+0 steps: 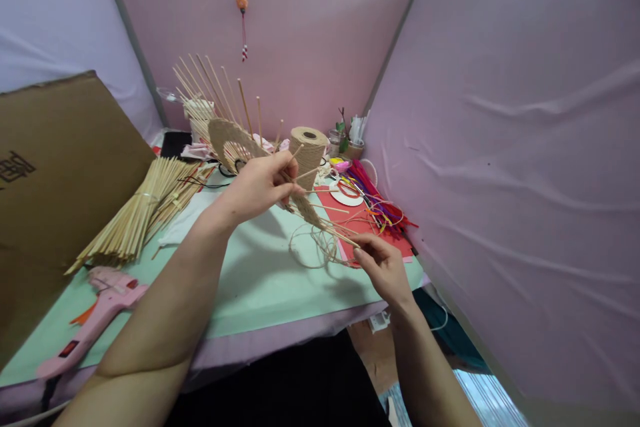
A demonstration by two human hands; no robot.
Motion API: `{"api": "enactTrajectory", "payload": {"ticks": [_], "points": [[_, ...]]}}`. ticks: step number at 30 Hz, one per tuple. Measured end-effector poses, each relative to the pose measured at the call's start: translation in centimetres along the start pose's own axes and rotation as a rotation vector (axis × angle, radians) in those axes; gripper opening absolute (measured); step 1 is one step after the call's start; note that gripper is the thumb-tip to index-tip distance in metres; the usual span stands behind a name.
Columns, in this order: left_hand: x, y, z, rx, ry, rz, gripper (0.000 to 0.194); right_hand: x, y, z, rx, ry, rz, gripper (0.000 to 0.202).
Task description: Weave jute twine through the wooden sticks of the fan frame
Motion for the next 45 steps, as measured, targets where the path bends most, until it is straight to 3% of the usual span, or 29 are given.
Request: {"api": "enactTrajectory", "payload": {"ticks": [8, 14, 23, 29, 32, 36, 40, 45], "points": [[-0.2, 0.5, -0.1, -0.045, -0.005, -0.025, 0.015, 1.2, -0.6, -2.6, 0.188, -0.025, 0.141, 0.018], [-0.4, 0.7, -0.3, -0.062, 0.008, -0.025, 0.012, 2.2, -0.7, -5.0, 0.353, -0.131, 0.288, 0.01], [-0.5, 0.7, -0.5, -0.055, 0.029, 0.001, 0.013, 3.7, -0.4, -4.4, 0.345, -0.093, 0.448, 0.015], [-0.5, 0.6, -0.5, -0.068, 0.054, 0.011, 0.011, 5.2, 0.1, -6.2, 0.438, -0.204, 0.473, 0.008], [-0.5, 0.6, -0.5, -0.069, 0.048, 0.015, 0.011, 5.3, 0.4, -5.1, 0.352, -0.174, 0.454, 0.009], [-0.4, 0.4, -0.3, -0.028, 0.054, 0.024, 0.014, 3.9, 1.5, -1.3, 0.077, -0.016, 0.351, 0.011], [0.0, -0.1, 0.3, 0.0, 0.062, 0.032, 0.015, 0.6, 4.0, 1.4, -0.144, 0.076, 0.163, 0.019], [0.7, -0.8, 1.0, -0.055, 0.048, 0.017, 0.015, -3.9, 5.1, 2.0, -0.117, 0.053, 0.081, 0.025]]}}
Point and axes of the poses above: each hand's wrist, its own x-axis away from the middle knuckle, its own y-axis out of the palm, z = x × y, the point moved 10 cm from there along -x, towards the middle knuckle, and after that the axes turned 12 degrees about -z, right-handed, at the moved point
